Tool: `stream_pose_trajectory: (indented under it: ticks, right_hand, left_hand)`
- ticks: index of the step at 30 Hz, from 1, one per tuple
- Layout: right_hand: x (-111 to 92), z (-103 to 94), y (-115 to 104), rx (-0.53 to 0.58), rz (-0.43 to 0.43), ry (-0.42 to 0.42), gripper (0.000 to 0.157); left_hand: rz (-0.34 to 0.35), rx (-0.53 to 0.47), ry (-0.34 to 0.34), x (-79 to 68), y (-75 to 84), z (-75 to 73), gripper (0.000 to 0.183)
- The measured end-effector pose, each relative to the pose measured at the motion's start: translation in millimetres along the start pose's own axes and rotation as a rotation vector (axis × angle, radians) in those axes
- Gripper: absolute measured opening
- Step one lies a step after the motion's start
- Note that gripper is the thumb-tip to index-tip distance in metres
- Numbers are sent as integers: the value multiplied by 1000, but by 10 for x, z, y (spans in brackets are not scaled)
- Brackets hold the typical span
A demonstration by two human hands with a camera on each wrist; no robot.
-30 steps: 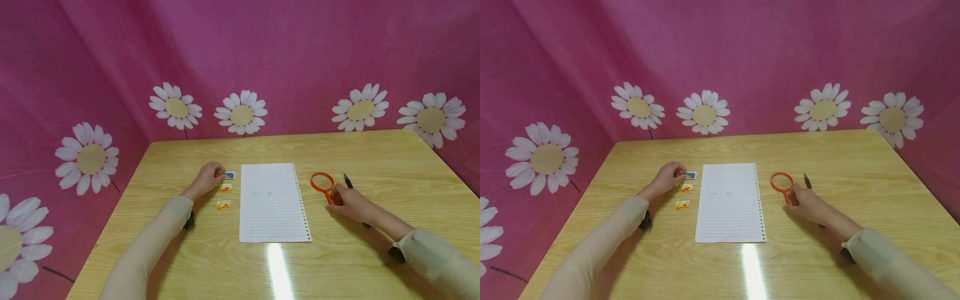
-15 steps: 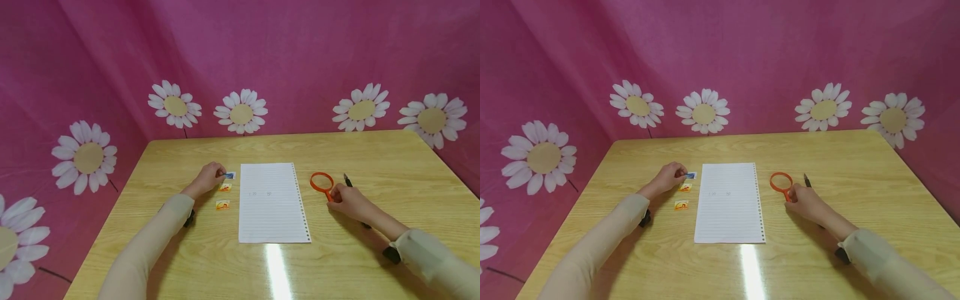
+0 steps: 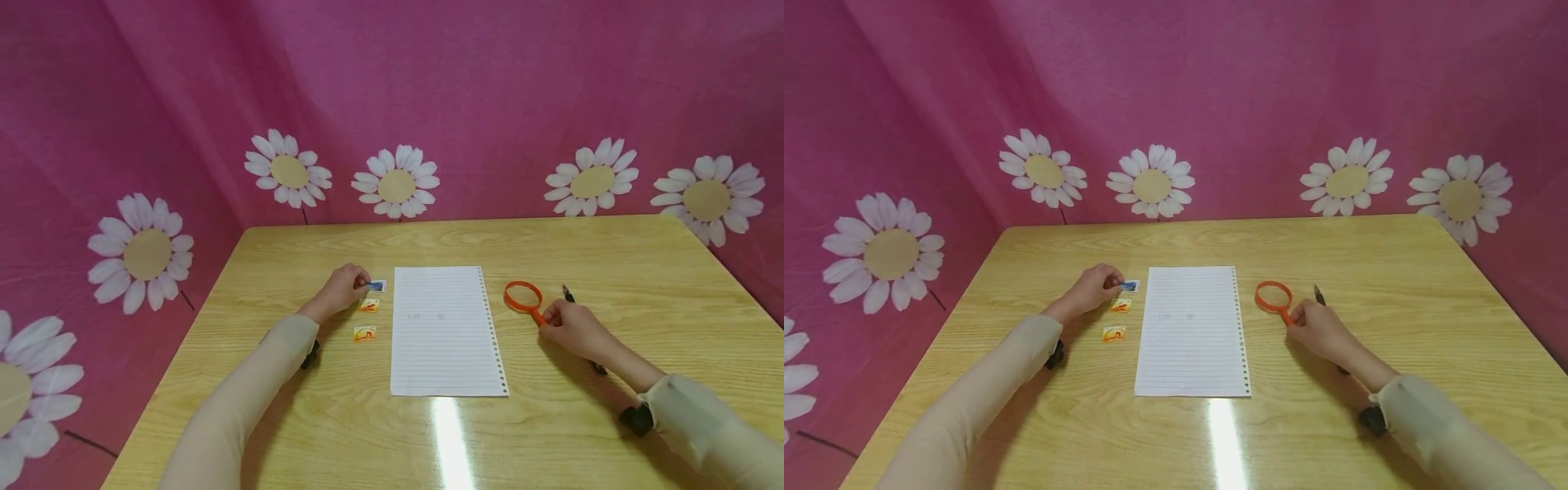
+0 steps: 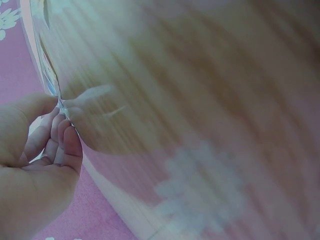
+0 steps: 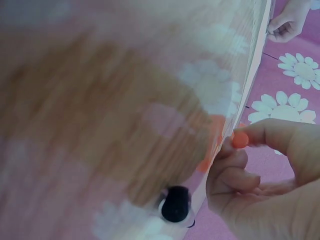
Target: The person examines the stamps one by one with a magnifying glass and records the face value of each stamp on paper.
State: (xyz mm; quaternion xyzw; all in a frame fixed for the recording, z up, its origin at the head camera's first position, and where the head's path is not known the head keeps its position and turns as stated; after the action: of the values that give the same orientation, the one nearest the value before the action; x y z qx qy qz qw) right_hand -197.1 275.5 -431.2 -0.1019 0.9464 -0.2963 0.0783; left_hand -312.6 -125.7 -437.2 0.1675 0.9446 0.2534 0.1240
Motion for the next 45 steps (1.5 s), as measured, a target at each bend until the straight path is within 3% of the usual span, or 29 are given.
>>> stream_pose_trajectory:
  ticks: [7,25,38,45]
  right_hand:
    - [17,-9,-51,-7,-22,48,12]
    - [79,-7,-163,-165,-283,259,17]
    - [151,-16,-238,-202,-358,252,21]
    - [233,-8,-277,-224,-338,198,19]
  left_hand:
    - [11,-5,5,10,-28,5,14]
    - [10,-12,5,23,-61,-2,13]
    - [23,-12,7,11,-57,-11,12]
    - [24,-10,7,9,-42,-17,13]
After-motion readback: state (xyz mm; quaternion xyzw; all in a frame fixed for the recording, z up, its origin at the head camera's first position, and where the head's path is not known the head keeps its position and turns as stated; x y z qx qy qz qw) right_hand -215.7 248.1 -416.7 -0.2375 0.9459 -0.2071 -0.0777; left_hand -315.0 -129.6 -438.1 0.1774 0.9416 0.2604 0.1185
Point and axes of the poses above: each hand's wrist, its own x-axis towards the middle knuckle, its own z-axis out of the palm, y = z × x, the point moved 2 cm from there along x, towards the middle knuckle, and after that the axes turned 4 degrees about -y, right-handed, at the moved point
